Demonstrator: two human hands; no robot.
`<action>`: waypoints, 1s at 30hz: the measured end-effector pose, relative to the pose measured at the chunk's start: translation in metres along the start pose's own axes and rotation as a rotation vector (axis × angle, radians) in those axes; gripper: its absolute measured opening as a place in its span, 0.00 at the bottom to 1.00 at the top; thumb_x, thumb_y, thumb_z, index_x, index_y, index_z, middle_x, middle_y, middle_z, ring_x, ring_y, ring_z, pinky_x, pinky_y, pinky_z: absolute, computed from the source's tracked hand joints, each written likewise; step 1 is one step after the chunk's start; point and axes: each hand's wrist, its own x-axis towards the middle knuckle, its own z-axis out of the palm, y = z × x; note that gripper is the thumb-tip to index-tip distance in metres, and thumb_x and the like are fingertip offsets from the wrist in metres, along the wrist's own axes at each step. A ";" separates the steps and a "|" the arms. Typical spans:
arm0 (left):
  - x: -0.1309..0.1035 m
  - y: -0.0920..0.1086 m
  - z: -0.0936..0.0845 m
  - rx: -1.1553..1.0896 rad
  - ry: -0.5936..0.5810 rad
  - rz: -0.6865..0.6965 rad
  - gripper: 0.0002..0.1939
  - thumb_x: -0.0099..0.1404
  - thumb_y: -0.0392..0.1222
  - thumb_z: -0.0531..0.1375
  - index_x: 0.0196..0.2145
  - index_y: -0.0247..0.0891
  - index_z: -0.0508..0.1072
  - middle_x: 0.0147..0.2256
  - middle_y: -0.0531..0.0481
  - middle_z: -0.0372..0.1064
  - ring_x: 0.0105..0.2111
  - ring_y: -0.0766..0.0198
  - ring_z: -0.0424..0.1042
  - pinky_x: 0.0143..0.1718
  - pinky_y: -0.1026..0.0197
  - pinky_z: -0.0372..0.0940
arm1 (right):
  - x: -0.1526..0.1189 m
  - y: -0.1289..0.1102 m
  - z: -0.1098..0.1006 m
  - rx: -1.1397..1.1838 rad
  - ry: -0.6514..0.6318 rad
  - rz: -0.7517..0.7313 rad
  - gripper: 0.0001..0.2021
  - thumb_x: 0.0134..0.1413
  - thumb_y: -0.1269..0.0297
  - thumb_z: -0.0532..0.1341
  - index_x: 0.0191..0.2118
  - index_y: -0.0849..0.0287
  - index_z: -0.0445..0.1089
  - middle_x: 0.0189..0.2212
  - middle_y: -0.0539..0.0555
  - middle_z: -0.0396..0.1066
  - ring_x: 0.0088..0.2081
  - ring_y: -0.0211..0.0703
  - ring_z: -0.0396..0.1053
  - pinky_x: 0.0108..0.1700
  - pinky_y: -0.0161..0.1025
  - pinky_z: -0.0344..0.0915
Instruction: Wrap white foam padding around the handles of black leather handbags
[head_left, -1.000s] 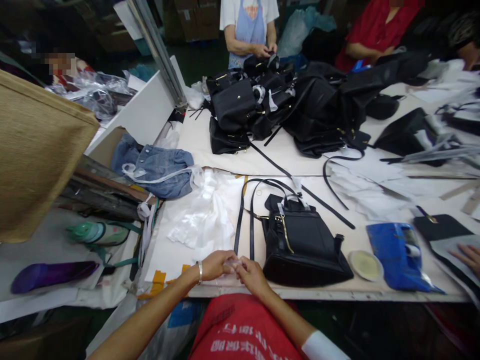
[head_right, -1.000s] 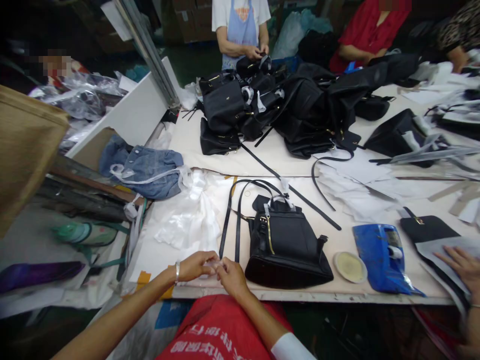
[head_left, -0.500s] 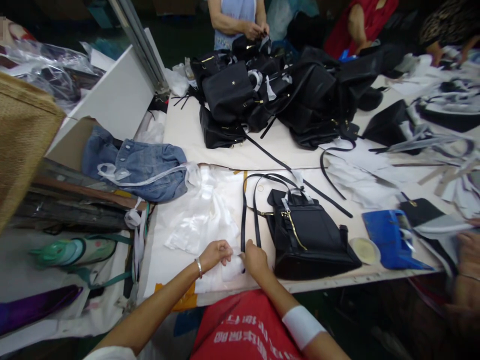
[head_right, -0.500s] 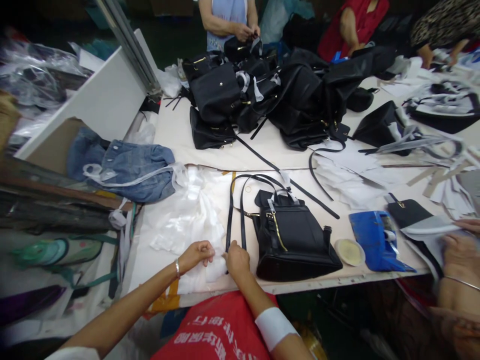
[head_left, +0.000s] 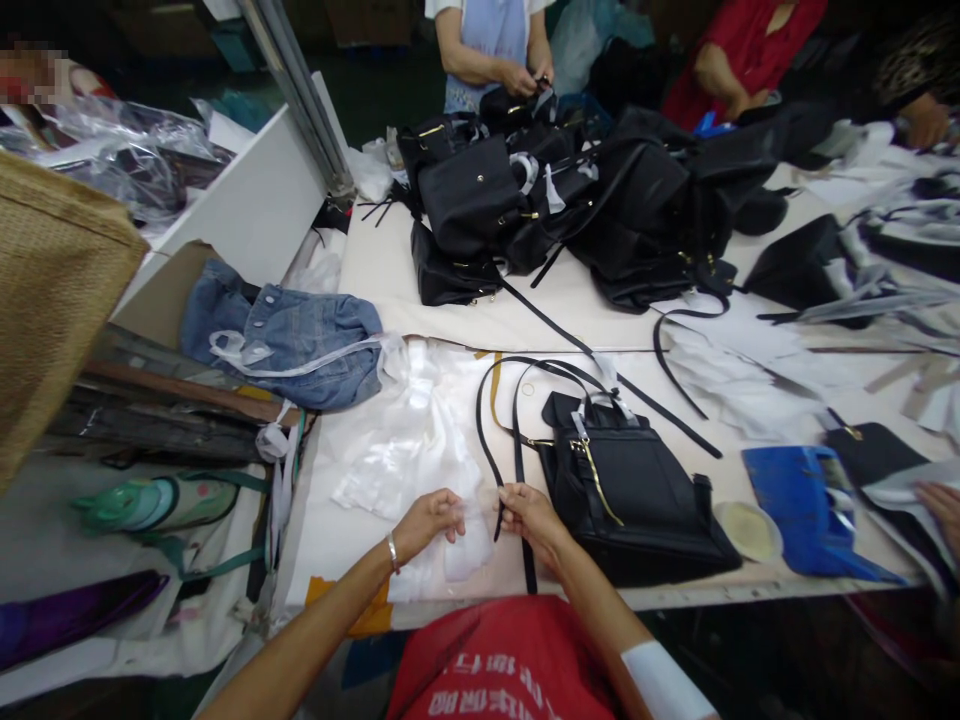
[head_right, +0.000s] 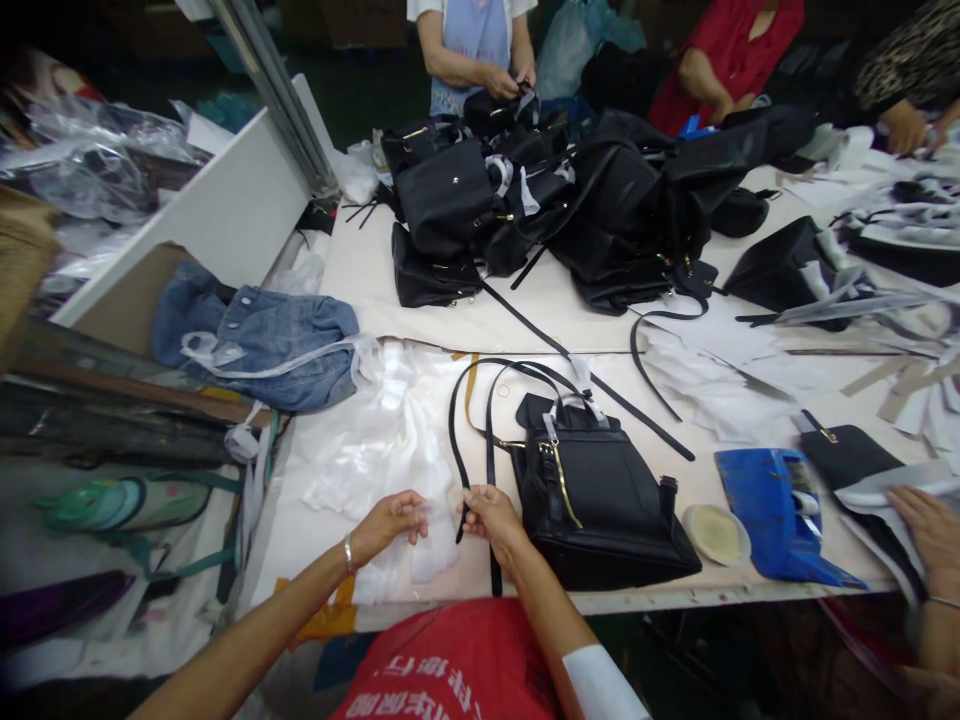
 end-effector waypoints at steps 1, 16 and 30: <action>0.000 0.002 0.001 -0.002 -0.002 -0.004 0.19 0.53 0.51 0.64 0.34 0.34 0.67 0.25 0.49 0.72 0.20 0.69 0.66 0.26 0.64 0.60 | -0.003 -0.005 0.002 0.116 -0.039 -0.014 0.16 0.42 0.58 0.68 0.35 0.59 0.65 0.28 0.50 0.71 0.20 0.29 0.62 0.28 0.32 0.68; -0.002 0.013 0.010 0.042 0.030 0.011 0.18 0.53 0.48 0.64 0.38 0.34 0.68 0.28 0.49 0.72 0.23 0.68 0.68 0.30 0.63 0.62 | -0.012 -0.030 0.031 0.306 0.035 -0.266 0.15 0.44 0.58 0.67 0.33 0.59 0.65 0.33 0.54 0.74 0.27 0.35 0.70 0.36 0.37 0.71; -0.006 0.032 0.034 -0.047 0.087 0.025 0.19 0.60 0.54 0.56 0.39 0.34 0.69 0.32 0.46 0.74 0.29 0.65 0.71 0.36 0.61 0.63 | -0.001 -0.014 0.033 0.218 0.132 -0.202 0.15 0.38 0.60 0.69 0.26 0.58 0.62 0.28 0.48 0.71 0.22 0.30 0.61 0.22 0.28 0.55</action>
